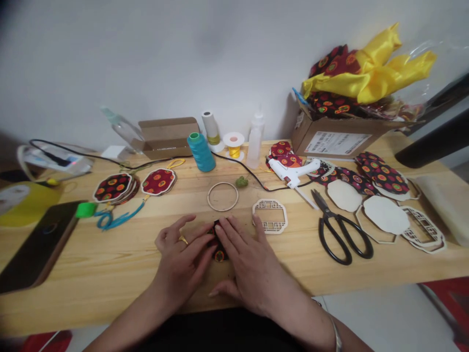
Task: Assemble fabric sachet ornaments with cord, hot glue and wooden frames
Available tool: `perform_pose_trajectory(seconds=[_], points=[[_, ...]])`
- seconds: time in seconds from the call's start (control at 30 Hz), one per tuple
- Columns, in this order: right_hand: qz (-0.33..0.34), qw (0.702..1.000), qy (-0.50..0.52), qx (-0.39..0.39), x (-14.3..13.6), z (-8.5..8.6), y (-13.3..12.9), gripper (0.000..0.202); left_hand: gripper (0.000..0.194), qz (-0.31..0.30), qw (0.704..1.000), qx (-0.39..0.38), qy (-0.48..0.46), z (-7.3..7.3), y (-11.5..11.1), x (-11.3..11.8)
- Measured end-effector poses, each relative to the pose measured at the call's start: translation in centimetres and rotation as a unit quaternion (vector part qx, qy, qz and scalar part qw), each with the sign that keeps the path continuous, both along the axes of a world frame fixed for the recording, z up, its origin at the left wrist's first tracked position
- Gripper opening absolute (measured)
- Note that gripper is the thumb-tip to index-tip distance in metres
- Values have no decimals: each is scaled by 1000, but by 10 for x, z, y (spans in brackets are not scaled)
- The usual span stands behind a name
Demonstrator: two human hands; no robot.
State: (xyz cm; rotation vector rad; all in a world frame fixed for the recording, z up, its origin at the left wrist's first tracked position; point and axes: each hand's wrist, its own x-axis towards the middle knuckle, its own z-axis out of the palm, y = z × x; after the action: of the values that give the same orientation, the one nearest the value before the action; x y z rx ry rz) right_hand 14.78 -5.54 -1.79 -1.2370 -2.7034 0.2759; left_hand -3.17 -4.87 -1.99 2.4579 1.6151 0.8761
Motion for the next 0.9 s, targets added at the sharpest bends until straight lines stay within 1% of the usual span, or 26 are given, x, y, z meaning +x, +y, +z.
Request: perform_pose_trajectory(seconds=[0.17, 0.33, 0.63, 0.77, 0.9], points=[[-9, 1000, -4, -24, 0, -3, 0, 85, 12, 6, 1000, 0, 16, -1, 1, 1], [-6, 1000, -5, -31, 0, -4, 0, 85, 14, 7, 1000, 7, 0, -3, 2, 0], [0, 1000, -3, -17, 6, 1, 0, 96, 17, 3, 1000, 21, -19, -5, 4, 1], [-12, 999, -4, -30, 6, -4, 1, 91, 16, 4, 999, 28, -29, -6, 4, -1], [-10, 1000, -2, -25, 6, -8, 2, 91, 16, -3, 999, 29, -28, -6, 4, -1]])
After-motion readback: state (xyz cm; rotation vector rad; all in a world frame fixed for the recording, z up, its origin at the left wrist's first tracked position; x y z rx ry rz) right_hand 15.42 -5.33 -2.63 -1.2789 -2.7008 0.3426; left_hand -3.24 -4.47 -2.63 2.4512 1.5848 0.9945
